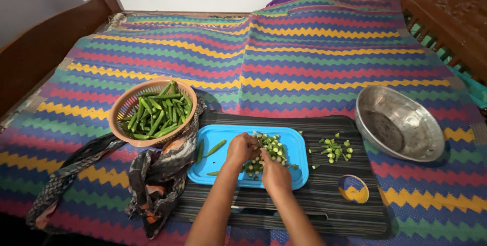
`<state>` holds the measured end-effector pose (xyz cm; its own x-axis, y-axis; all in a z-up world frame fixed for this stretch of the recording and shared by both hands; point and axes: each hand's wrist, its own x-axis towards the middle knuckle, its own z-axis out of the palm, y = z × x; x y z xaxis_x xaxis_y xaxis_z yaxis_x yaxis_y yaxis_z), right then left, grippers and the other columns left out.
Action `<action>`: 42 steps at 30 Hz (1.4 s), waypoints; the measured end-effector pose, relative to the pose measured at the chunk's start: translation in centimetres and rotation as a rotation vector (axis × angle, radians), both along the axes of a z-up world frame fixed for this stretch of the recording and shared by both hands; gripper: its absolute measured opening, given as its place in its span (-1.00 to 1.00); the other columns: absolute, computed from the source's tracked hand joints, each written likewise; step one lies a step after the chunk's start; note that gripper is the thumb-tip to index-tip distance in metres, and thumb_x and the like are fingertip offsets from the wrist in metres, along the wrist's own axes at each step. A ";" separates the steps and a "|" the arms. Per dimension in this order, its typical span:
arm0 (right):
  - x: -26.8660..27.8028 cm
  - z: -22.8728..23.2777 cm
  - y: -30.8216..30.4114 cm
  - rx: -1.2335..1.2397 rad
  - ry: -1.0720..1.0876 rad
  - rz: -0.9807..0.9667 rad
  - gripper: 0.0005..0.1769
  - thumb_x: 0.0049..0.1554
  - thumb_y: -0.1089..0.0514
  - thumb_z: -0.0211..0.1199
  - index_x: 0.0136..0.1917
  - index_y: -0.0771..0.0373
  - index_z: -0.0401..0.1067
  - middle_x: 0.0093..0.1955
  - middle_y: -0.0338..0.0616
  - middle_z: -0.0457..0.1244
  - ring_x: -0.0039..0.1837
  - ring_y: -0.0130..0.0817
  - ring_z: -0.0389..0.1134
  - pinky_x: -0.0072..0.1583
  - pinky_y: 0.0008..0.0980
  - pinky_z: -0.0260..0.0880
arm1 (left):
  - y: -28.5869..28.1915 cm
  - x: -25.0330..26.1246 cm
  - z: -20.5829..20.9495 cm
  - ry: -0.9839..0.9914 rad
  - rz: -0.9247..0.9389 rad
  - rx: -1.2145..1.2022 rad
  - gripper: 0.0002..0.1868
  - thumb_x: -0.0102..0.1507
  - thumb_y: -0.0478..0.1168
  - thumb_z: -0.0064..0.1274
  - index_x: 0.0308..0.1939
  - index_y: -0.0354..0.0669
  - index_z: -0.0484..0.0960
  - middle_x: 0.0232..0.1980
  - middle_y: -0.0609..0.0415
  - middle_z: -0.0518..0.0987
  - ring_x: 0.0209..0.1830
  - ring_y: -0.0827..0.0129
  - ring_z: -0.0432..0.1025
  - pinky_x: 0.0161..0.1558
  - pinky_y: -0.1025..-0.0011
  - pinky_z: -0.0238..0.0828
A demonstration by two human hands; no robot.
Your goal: The person chops green beans on a blue cutting board using a knife. The chopped pieces are transferred into a metal bowl. The person handles the beans one at a time and maintains a steady chopping rhythm.
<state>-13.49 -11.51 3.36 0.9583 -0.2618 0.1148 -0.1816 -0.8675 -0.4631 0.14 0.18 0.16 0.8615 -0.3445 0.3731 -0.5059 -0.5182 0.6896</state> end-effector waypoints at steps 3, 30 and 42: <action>0.6 -0.3 0.0 -0.059 0.056 -0.006 -0.38 0.21 0.16 0.05 0.54 -0.09 0.17 0.00 0.08 0.40 -0.01 0.12 0.45 0.01 0.06 0.45 | 0.0 -0.2 0.2 0.041 -0.001 0.033 -0.87 -0.04 -0.29 0.35 -0.44 -0.12 0.71 -0.34 -0.06 0.58 -0.27 -0.02 0.51 -0.21 0.10 0.45; -3.6 -0.9 -0.6 0.087 -0.125 0.023 -0.38 0.21 0.12 0.07 0.53 -0.14 0.16 0.20 -0.03 0.38 0.08 0.08 0.44 0.03 0.00 0.47 | 0.6 -1.9 2.6 0.002 -0.010 0.096 -0.83 0.01 -0.26 0.32 -0.50 -0.24 0.64 -0.42 -0.14 0.57 -0.38 -0.10 0.46 -0.31 0.07 0.46; 0.7 -0.4 0.5 -0.113 0.123 0.008 -0.22 0.16 0.25 0.04 0.62 -0.05 0.04 0.14 0.29 0.34 0.04 0.18 0.45 0.07 0.04 0.46 | -0.5 0.2 -1.0 -0.029 0.078 0.009 -0.89 0.01 -0.33 0.15 -0.47 -0.08 0.77 -0.31 -0.14 0.66 -0.23 -0.11 0.54 -0.18 0.05 0.50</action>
